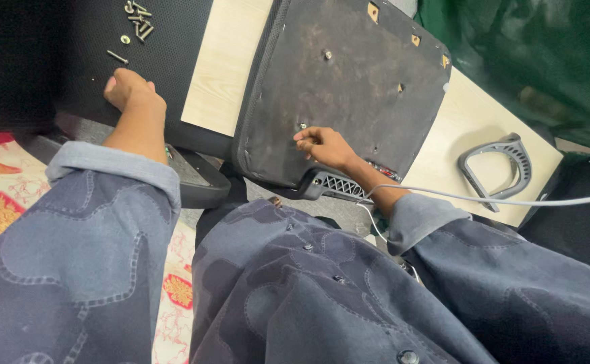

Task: The person assembles a chair by attaching a black plastic frame to the underside of the seat using a screwdriver and screws. They align the frame, insert screws, and tighten them to secure the frame to the seat.

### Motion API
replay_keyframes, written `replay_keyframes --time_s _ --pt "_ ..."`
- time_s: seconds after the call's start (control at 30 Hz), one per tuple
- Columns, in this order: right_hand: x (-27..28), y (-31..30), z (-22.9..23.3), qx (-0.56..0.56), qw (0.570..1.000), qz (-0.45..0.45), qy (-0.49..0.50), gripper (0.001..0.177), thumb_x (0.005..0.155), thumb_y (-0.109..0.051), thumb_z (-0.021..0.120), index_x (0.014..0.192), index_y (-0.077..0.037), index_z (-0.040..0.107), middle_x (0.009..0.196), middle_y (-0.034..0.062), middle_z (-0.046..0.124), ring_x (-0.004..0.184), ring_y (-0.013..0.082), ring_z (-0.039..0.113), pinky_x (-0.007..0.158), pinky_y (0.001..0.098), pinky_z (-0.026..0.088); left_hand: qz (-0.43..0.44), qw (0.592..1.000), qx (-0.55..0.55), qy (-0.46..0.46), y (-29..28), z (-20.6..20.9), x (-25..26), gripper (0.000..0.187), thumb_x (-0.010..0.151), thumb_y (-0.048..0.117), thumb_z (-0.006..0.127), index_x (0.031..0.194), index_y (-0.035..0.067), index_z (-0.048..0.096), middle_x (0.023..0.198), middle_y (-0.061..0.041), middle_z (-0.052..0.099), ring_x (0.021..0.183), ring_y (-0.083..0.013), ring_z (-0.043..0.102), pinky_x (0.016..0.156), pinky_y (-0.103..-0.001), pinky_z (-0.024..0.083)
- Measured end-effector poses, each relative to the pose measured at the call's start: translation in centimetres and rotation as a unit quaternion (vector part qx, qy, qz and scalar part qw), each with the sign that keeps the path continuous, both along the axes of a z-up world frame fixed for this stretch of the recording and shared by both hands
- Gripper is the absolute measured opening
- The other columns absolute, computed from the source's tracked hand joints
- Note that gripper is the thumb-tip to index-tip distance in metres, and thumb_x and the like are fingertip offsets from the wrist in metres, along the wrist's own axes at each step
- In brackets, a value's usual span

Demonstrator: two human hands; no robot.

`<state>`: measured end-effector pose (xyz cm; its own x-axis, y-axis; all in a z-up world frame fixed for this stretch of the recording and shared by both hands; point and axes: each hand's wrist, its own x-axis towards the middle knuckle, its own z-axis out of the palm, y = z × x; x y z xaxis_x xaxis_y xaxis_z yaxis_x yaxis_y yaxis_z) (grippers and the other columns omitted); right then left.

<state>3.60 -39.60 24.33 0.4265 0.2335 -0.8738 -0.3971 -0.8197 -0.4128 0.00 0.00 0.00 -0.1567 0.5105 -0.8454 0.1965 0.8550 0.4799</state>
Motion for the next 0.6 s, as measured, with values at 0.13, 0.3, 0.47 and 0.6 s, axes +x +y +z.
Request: replay_keyframes --time_s 0.13,0.3,0.47,0.6 --pt "-0.2 1.2 1.2 -0.023 0.999 0.036 -0.009 0.034 0.096 -0.023 0.061 0.127 -0.009 0.068 0.105 0.0031 0.078 0.083 0.0099 0.069 0.073 0.0271 0.055 -0.289 0.931 0.216 0.052 -0.6 -1.1 0.3 0.061 0.085 0.008 0.058 0.145 0.017 0.052 0.134 -0.012 0.063 0.111 -0.023 0.069 0.096 -0.037 0.058" --pt "0.4 1.5 2.5 0.003 1.0 0.009 -0.002 0.034 0.096 -0.02 0.061 0.127 -0.008 0.067 0.106 0.0015 0.077 0.083 0.0092 0.068 0.073 0.0268 0.055 -0.328 0.941 0.081 -0.009 -1.9 3.2 1.9 0.067 0.079 0.009 0.061 0.145 0.017 0.048 0.126 -0.006 0.071 0.094 -0.0187 0.075 0.067 -0.033 0.066" --pt "-0.2 -0.9 3.2 0.025 0.997 -0.061 -0.035 0.035 0.097 -0.022 0.061 0.127 -0.007 0.068 0.105 0.0015 0.076 0.083 0.0077 0.067 0.074 0.025 0.055 -0.328 0.943 0.043 0.031 -6.5 6.6 -0.4 0.063 0.076 0.011 0.064 0.138 0.013 0.055 0.123 -0.007 0.068 0.09 -0.0201 0.073 0.063 -0.033 0.062" --pt "-1.8 -3.5 3.4 -0.012 0.997 -0.058 -0.044 0.035 0.095 -0.021 0.063 0.126 -0.006 0.069 0.104 0.0018 0.076 0.082 0.0073 0.067 0.072 0.0241 0.054 -0.418 0.881 0.216 0.047 -9.6 6.2 -3.7 0.049 0.08 0.011 0.066 0.129 0.006 0.073 0.126 -0.013 0.072 0.111 -0.0239 0.07 0.1 -0.034 0.054"
